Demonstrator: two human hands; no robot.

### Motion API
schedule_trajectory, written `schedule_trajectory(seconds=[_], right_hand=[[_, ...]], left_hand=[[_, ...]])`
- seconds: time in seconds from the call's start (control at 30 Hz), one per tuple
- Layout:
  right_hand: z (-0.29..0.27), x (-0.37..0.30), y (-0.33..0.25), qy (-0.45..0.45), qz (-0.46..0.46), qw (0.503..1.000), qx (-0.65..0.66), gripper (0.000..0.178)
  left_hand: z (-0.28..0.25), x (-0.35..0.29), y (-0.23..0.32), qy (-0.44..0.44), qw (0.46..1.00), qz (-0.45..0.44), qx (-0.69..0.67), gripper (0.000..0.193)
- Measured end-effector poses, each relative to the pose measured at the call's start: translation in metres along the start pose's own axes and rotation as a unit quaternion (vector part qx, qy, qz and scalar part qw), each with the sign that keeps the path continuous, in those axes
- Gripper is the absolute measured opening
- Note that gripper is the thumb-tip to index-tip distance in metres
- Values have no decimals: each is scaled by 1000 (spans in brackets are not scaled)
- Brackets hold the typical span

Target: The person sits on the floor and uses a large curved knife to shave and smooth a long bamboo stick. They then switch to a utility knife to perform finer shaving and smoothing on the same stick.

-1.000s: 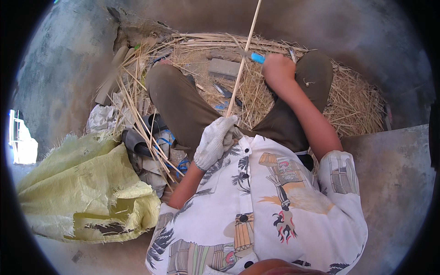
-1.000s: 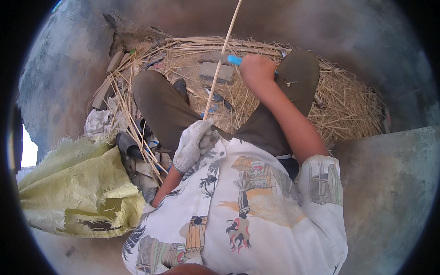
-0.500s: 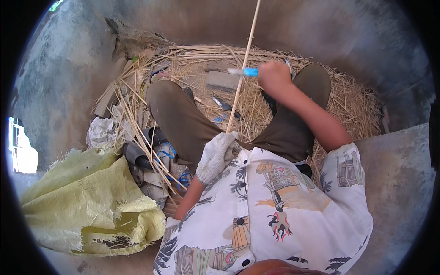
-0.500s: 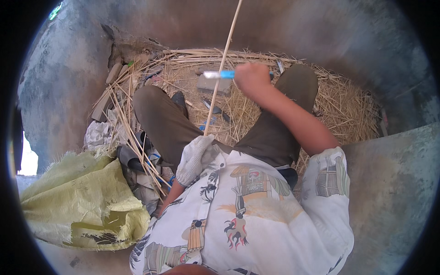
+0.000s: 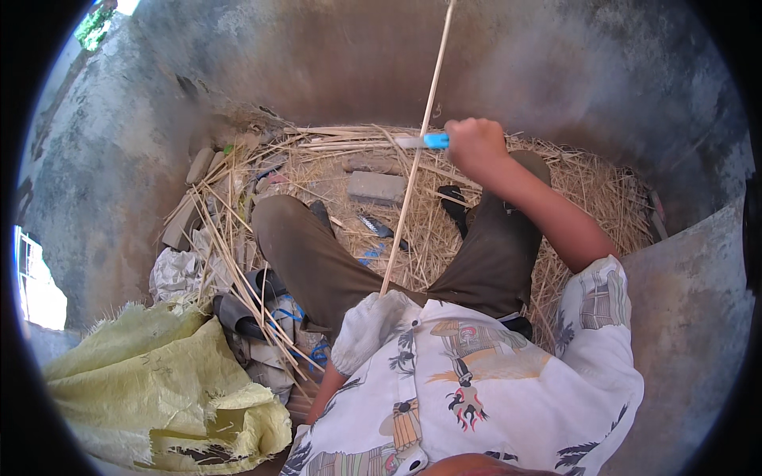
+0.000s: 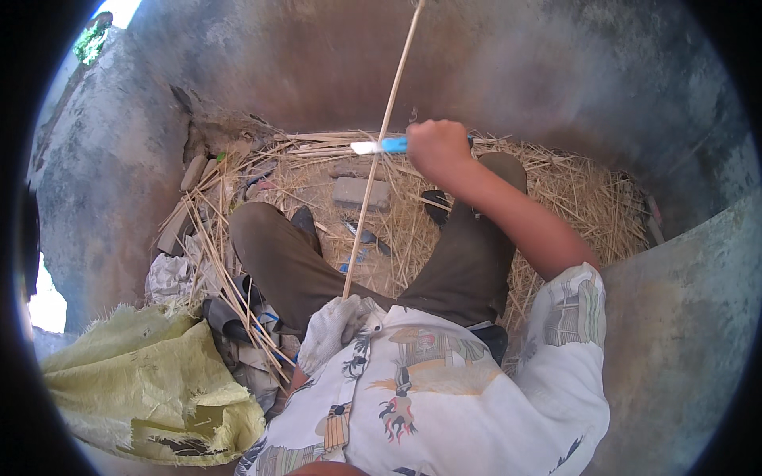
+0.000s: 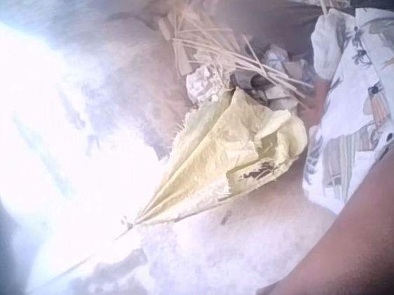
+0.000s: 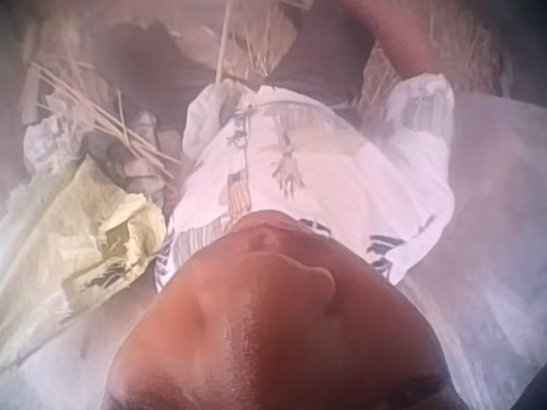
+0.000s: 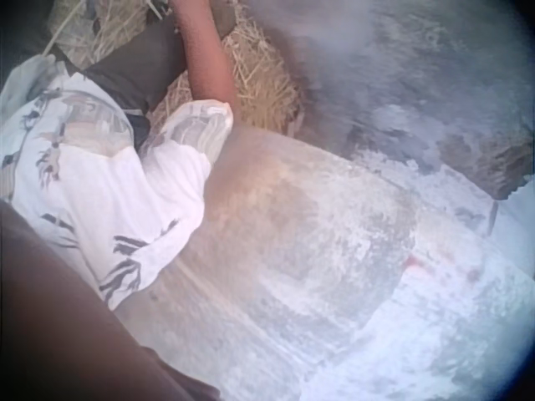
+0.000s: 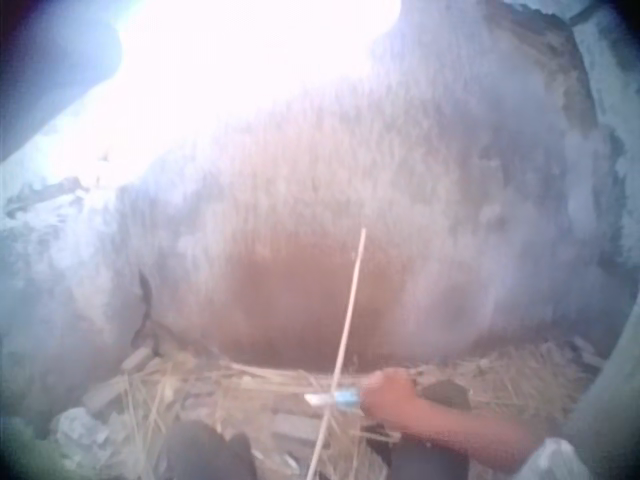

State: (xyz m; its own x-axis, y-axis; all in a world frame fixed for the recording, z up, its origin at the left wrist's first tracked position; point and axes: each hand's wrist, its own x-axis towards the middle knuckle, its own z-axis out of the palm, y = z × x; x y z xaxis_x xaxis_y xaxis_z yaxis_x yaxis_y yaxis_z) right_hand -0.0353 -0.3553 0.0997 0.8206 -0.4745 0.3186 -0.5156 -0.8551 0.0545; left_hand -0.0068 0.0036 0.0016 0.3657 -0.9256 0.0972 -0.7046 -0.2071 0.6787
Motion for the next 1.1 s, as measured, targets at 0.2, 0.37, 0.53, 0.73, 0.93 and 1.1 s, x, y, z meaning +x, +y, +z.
schedule_trajectory(seconds=[0.2,0.37,0.53,0.73,0.93,1.1], right_hand=[[-48,55,85,73,200,977,28,17],[-45,37,85,78,161,983,-36,17],[-37,2,36,38,-1,999,25,16],[-50,71,175,185,291,938,19,19],[-40,64,124,180,131,972,-79,18],[-78,80,192,172,263,948,-42,21]], left_hand=[[-10,-9,2,-42,997,47,40,31],[-6,-10,-3,-52,997,52,32,31],[-12,-19,0,-58,997,35,46,31],[-6,-15,1,-82,994,65,27,31],[-12,-16,0,-85,995,51,31,31],[-9,-10,-4,-102,992,69,21,31]])
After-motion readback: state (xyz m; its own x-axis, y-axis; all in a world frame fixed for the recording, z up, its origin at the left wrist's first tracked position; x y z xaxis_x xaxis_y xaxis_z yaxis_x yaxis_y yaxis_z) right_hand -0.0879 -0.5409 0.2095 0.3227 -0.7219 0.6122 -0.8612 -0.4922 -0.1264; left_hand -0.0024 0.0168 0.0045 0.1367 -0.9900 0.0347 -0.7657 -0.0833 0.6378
